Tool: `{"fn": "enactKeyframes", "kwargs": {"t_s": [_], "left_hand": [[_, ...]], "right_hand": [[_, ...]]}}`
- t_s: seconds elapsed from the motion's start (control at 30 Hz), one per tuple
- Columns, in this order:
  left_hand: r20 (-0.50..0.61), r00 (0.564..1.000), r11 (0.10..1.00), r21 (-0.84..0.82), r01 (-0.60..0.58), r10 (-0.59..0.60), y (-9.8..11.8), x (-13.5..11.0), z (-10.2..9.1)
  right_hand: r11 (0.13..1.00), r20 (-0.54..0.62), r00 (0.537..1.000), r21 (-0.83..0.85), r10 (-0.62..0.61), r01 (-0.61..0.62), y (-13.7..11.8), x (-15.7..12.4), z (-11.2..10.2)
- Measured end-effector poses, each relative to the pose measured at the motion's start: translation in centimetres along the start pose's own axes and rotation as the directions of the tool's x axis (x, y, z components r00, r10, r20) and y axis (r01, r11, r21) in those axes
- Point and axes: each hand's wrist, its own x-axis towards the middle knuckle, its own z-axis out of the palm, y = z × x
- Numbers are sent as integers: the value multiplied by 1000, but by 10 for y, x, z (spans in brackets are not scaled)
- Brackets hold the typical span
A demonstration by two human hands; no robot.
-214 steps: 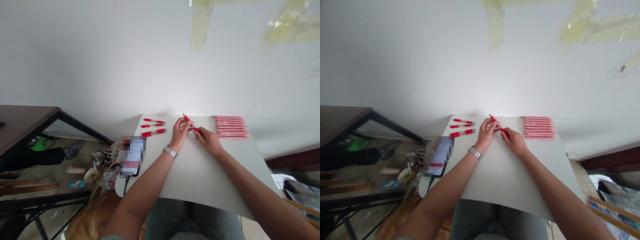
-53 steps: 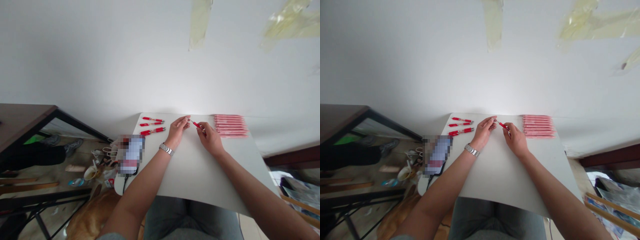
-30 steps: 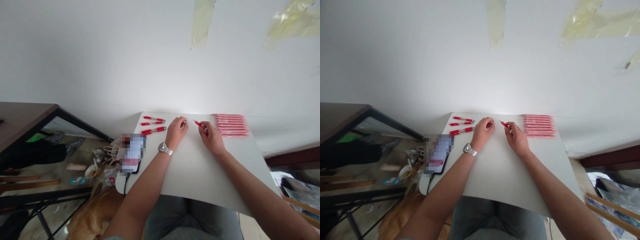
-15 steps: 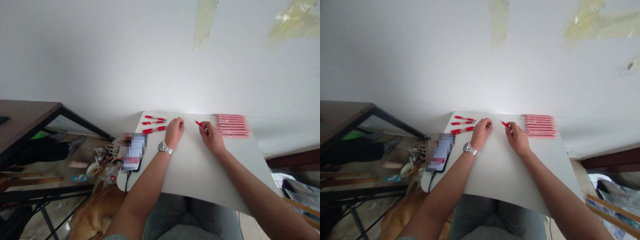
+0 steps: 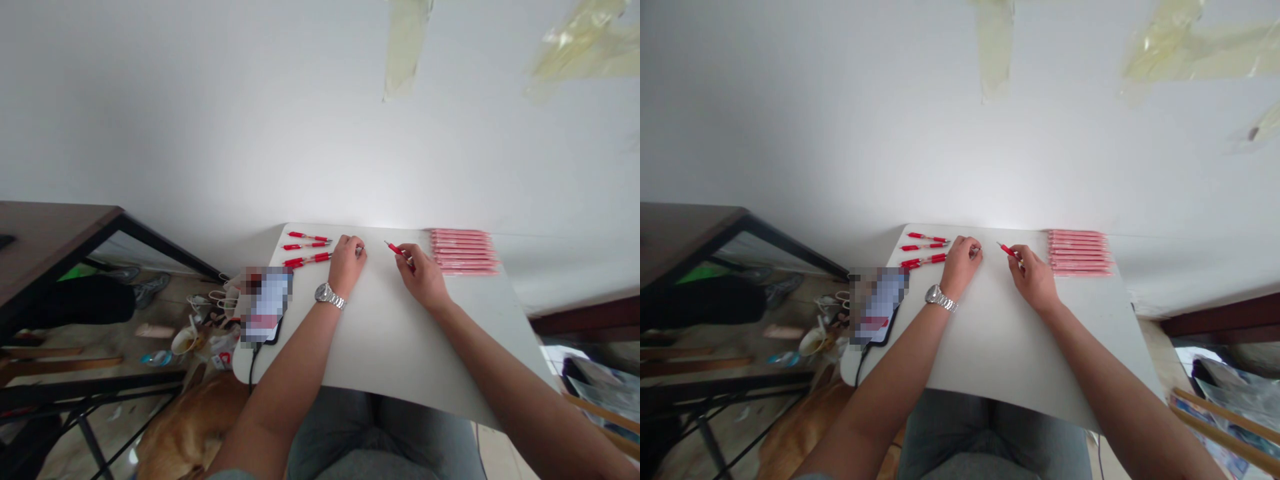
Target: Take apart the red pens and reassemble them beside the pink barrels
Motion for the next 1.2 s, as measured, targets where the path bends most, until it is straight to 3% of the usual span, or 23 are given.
{"fn": "enactKeyframes", "kwargs": {"t_s": [0.2, 0.33, 0.53, 0.97, 1.2], "left_hand": [[-61, 998, 999, -26, -32, 30, 13, 0, -5], [-30, 992, 954, -272, -124, 120, 27, -1, -9], [58, 995, 822, -568, -36, 84, 34, -4, -2], [128, 991, 760, -648, 55, 37, 30, -4, 4], [21, 997, 740, -670, 67, -71, 28, 0, 1]], "right_hand": [[1000, 4, 1000, 17, -7, 7, -1, 0, 0], [998, 30, 999, 48, -37, 35, -2, -1, -1], [996, 65, 996, 77, -59, 54, -3, -2, -2], [994, 63, 996, 86, -67, 61, -2, -1, -2], [997, 60, 998, 73, -29, 25, 1, -1, -1]]}}
